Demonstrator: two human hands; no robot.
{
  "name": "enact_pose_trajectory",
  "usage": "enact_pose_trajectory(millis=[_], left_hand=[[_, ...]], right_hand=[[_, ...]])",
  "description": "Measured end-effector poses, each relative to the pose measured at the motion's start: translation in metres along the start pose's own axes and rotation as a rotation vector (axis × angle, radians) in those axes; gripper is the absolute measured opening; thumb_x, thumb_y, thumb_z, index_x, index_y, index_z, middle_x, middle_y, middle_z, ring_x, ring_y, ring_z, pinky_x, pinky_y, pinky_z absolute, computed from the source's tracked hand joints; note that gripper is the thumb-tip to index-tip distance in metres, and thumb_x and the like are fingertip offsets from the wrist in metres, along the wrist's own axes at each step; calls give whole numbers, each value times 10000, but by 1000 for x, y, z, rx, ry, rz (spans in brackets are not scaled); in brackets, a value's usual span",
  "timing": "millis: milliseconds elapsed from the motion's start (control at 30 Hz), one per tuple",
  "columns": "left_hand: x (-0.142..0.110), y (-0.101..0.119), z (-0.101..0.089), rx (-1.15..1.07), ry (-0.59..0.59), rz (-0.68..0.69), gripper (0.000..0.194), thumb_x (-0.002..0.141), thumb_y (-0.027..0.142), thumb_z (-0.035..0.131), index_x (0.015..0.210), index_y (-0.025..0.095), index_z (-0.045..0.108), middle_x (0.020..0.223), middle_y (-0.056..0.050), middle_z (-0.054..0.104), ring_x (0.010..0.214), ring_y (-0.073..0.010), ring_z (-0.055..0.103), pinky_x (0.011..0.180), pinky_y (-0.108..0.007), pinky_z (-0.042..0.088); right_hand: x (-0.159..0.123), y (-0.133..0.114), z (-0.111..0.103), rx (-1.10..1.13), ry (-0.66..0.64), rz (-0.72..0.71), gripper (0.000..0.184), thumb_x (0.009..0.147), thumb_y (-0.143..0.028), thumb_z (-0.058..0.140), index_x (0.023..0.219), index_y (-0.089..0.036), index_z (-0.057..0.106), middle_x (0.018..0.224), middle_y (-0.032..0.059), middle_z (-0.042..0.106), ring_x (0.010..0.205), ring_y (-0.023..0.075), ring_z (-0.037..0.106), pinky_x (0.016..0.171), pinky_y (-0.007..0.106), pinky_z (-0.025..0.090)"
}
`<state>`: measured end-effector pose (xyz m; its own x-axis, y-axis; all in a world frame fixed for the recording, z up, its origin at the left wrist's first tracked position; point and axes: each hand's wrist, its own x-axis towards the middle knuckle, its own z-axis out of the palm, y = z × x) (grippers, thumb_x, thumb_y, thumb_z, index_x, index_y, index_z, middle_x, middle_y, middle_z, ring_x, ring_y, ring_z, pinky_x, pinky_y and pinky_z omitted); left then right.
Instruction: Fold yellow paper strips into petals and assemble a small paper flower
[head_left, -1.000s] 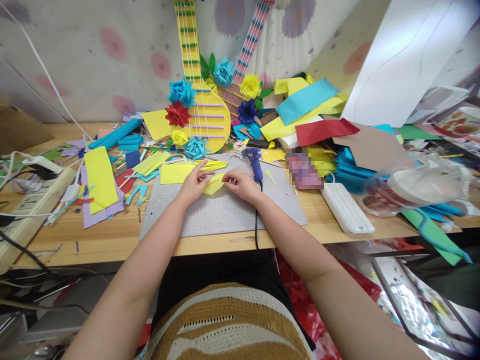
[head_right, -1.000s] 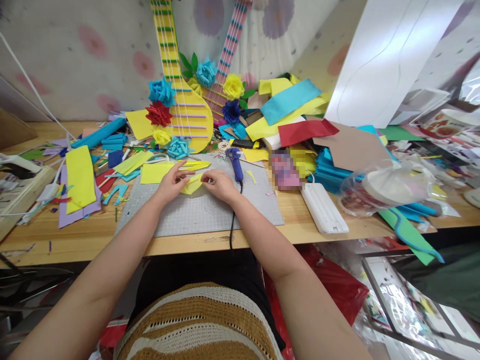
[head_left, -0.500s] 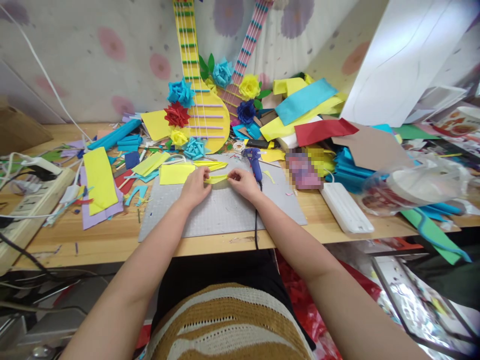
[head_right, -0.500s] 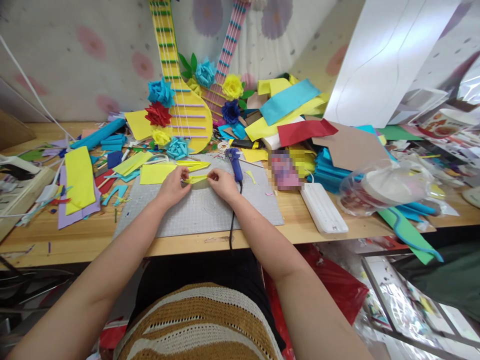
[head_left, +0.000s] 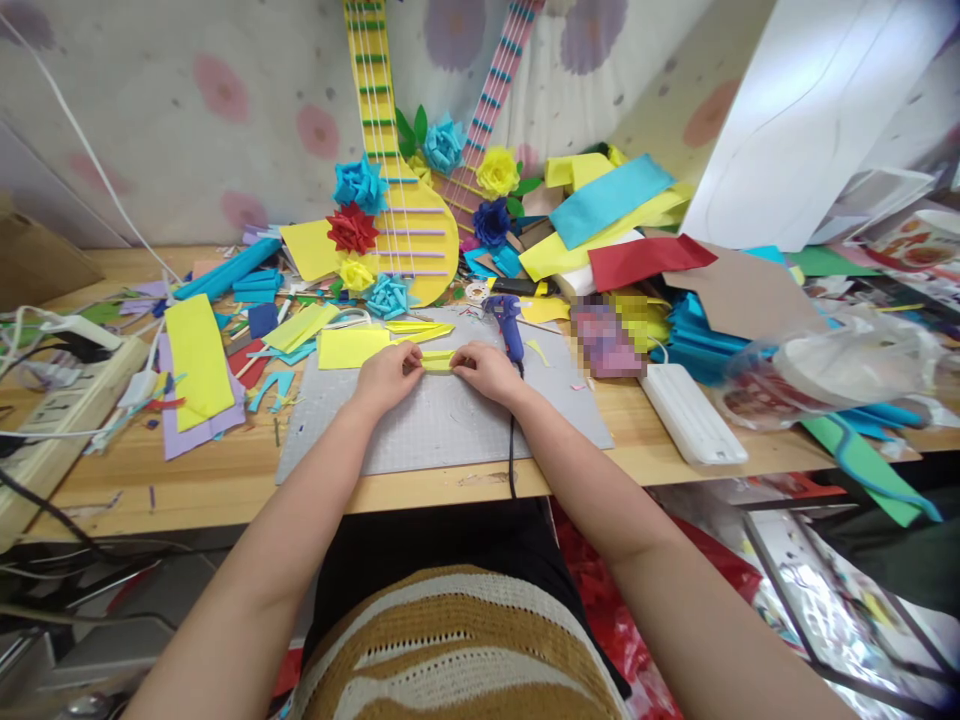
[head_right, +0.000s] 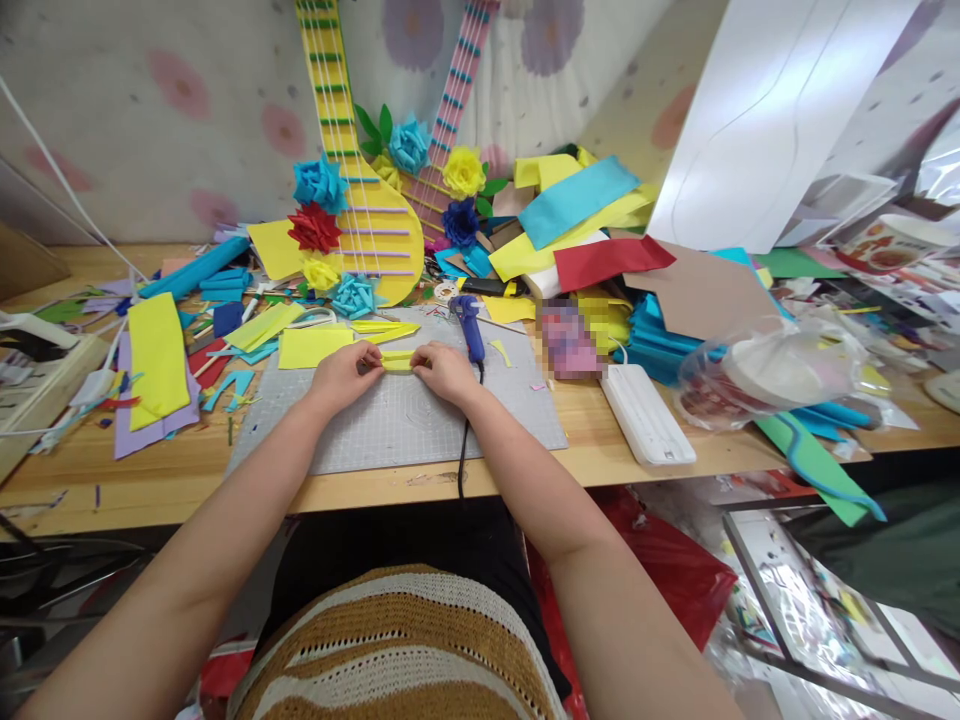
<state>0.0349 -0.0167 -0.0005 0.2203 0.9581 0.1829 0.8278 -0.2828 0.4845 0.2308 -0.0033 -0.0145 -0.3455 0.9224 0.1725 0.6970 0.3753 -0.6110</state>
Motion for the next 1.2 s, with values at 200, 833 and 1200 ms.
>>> enact_pose_trajectory(millis=[200, 833, 1200], left_hand=[[1, -1, 2, -49, 28, -49, 140, 733, 280, 581, 856, 216, 562, 821, 1, 666, 749, -153, 601, 660, -267, 418], [7, 5, 18, -76, 112, -107, 244, 705, 175, 544, 944, 202, 503, 740, -4, 611, 775, -178, 561, 696, -297, 419], [6, 7, 14, 74, 74, -31, 60, 753, 210, 509, 779, 208, 564, 746, -30, 630, 794, -203, 529, 726, -324, 400]], right_hand=[[4, 4, 7, 87, 52, 109, 152, 762, -208, 532, 880, -191, 627, 800, -2, 644, 708, 121, 543, 663, 241, 394], [0, -24, 7, -182, 80, 230, 194, 816, -225, 440, 990, -201, 523, 913, 38, 654, 809, 183, 580, 657, 288, 383], [0, -24, 11, -334, 59, 185, 214, 869, -229, 370, 996, -205, 541, 966, 63, 629, 880, 191, 573, 696, 290, 412]])
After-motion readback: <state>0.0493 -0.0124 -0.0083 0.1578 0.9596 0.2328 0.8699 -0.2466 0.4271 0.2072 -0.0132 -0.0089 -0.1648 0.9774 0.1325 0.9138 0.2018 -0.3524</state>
